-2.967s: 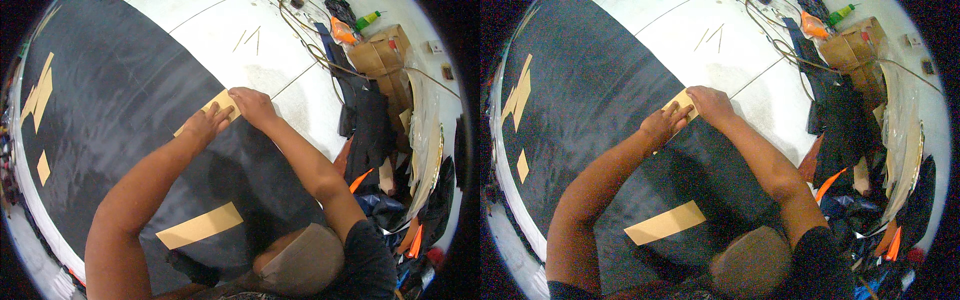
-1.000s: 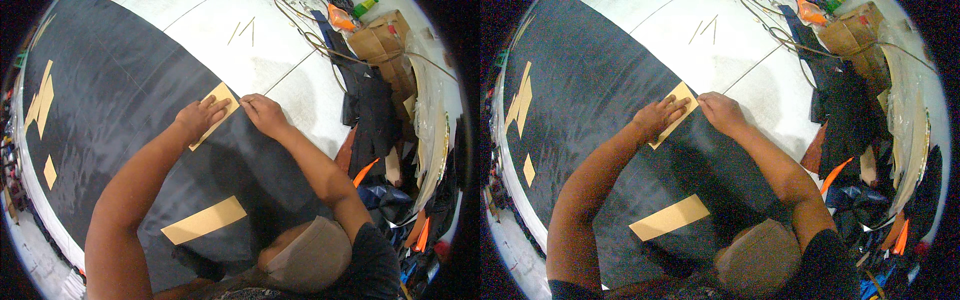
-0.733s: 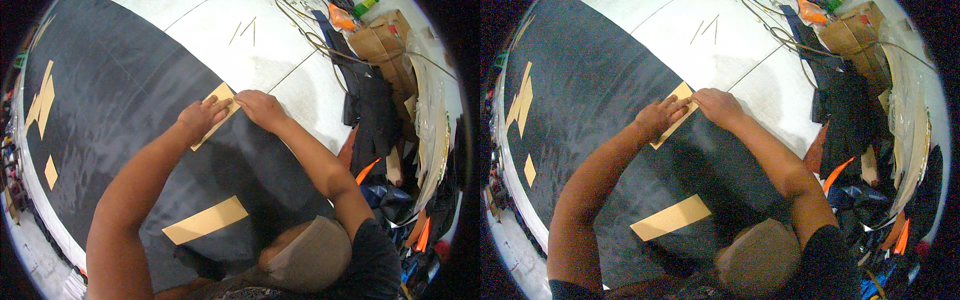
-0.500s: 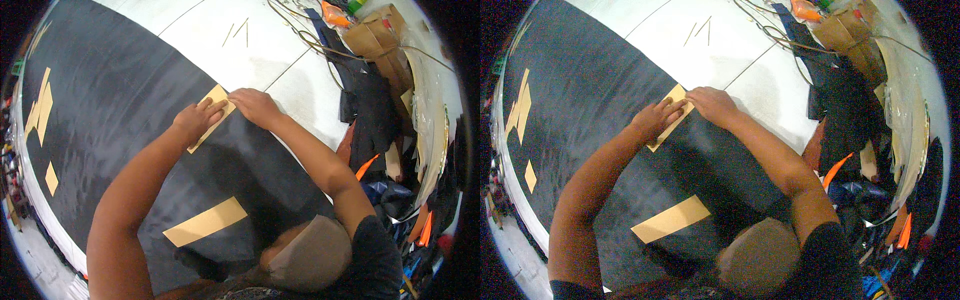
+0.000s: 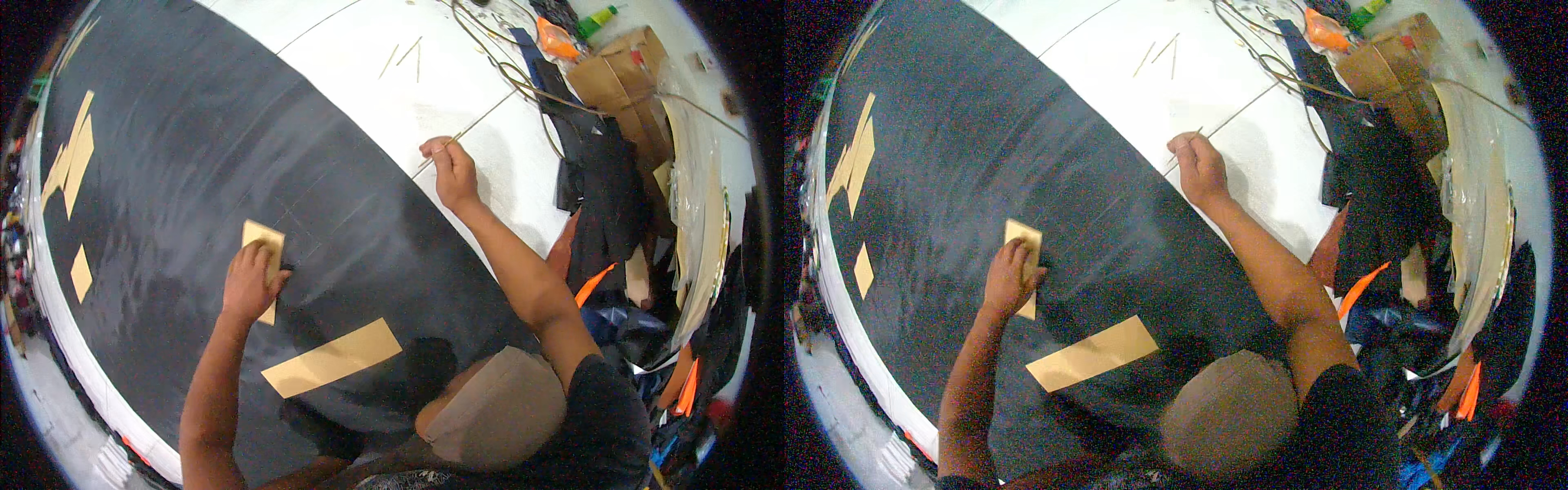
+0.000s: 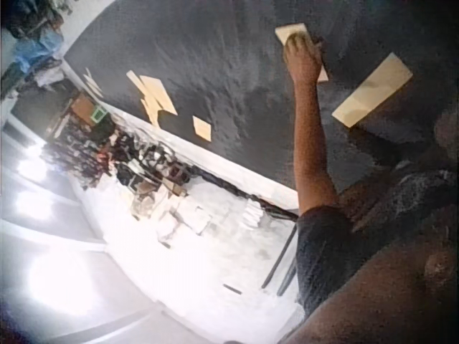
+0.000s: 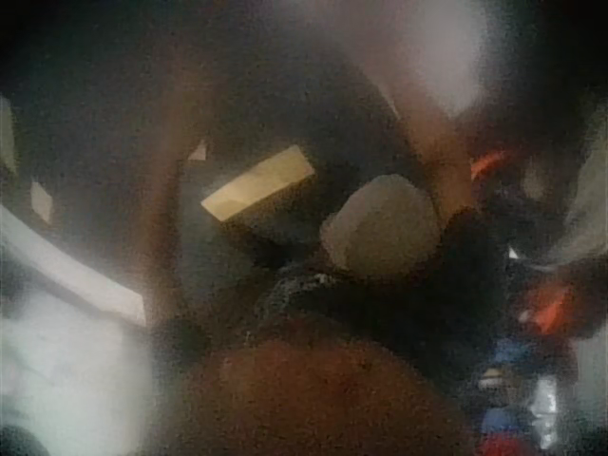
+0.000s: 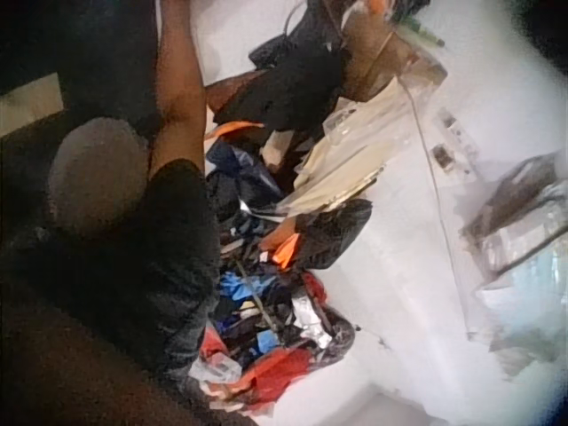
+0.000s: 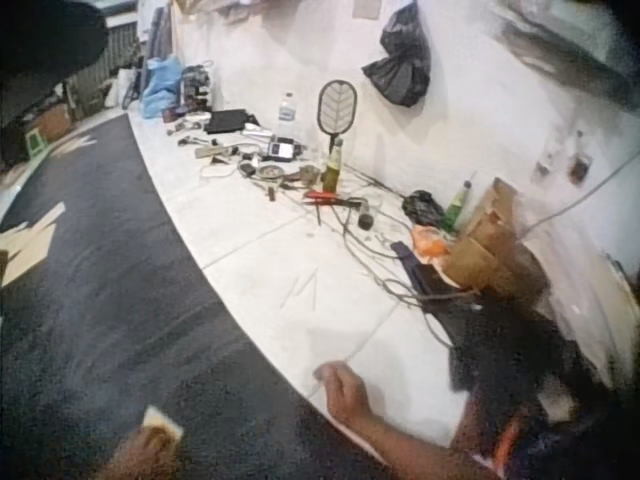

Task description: The person places rectangular pieces of light-colored material onto a large black surface. They then use a small pointed tool to secure each piece by inserting pins into the corners and edges. The person repeats this process for multiple pieces, arranging them in a pattern on the floor.

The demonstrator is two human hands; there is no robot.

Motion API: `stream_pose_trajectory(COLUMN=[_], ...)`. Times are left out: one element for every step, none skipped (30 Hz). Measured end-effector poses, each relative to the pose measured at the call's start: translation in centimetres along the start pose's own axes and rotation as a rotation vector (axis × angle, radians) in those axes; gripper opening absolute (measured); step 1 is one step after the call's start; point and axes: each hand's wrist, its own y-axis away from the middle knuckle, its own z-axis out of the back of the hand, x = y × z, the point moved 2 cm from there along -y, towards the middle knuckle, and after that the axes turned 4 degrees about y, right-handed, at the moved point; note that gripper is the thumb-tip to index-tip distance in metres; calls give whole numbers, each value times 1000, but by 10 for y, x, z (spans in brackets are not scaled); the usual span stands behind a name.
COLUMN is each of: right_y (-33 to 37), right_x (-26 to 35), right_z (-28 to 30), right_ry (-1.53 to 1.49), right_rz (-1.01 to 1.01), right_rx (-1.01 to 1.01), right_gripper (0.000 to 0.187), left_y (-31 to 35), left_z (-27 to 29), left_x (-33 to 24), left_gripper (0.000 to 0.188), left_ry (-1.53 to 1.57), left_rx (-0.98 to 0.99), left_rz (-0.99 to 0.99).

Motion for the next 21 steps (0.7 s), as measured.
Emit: stream_pose_trajectory(right_y=[4,11,19,27,36,46,57,71,88,107,127,149,169,187,205,217,226,234,239,243,248], right_x=[7,14,23,33,42,52,62,69,76,82,88,99,105,105,108,113,119,127,136,137,134], right_z=[-8,-15,-22,-30,-36,-42,-50,-58,-69,-78,-86,-95,-101,-96,-96,-92,-87,-82,-81,-83,-85], right_ry=[-26,-53,-46,6,61,117,172,227,275,324,178,13,-8,3,-9,67,141,221,310,330,348], right_rz=[6,12,-35,-1,32,65,153,210,273,337,470,607,607,592,581,594,605,612,622,655,685], right_rx=[61,127,252,357,462,564,625,703,774,840,838,833,888,947,1012,1049,1081,1104,1197,1183,1176], right_gripper=[29,29,27,27,28,29,34,34,34,34,36,37,37,37,37,37,37,37,40,42,44], left_y=[25,47,68,88,108,123,136,147,162,176,188,208,227,222,223,222,219,217,231,248,271], left_z=[-7,-15,-22,-31,-37,-38,-39,-41,-42,-43,-42,-39,-51,-55,-53,-51,-50,-49,-50,-51,-55], left_x=[15,30,44,58,67,71,76,80,86,92,97,105,133,139,142,144,142,142,149,168,192], left_gripper=[54,50,49,47,46,46,47,47,63,71,79,87,107,108,110,111,112,113,100,92,85], left_ry=[21,43,40,37,35,72,110,147,149,128,108,75,9,74,121,172,209,248,325,320,320], left_rx=[-58,-115,-168,-221,-270,-289,-309,-334,-372,-390,-407,-427,-415,-402,-387,-375,-318,-262,-248,-240,-225], left_rz=[96,197,264,332,398,433,466,493,540,588,633,689,741,792,860,922,956,981,949,924,904])
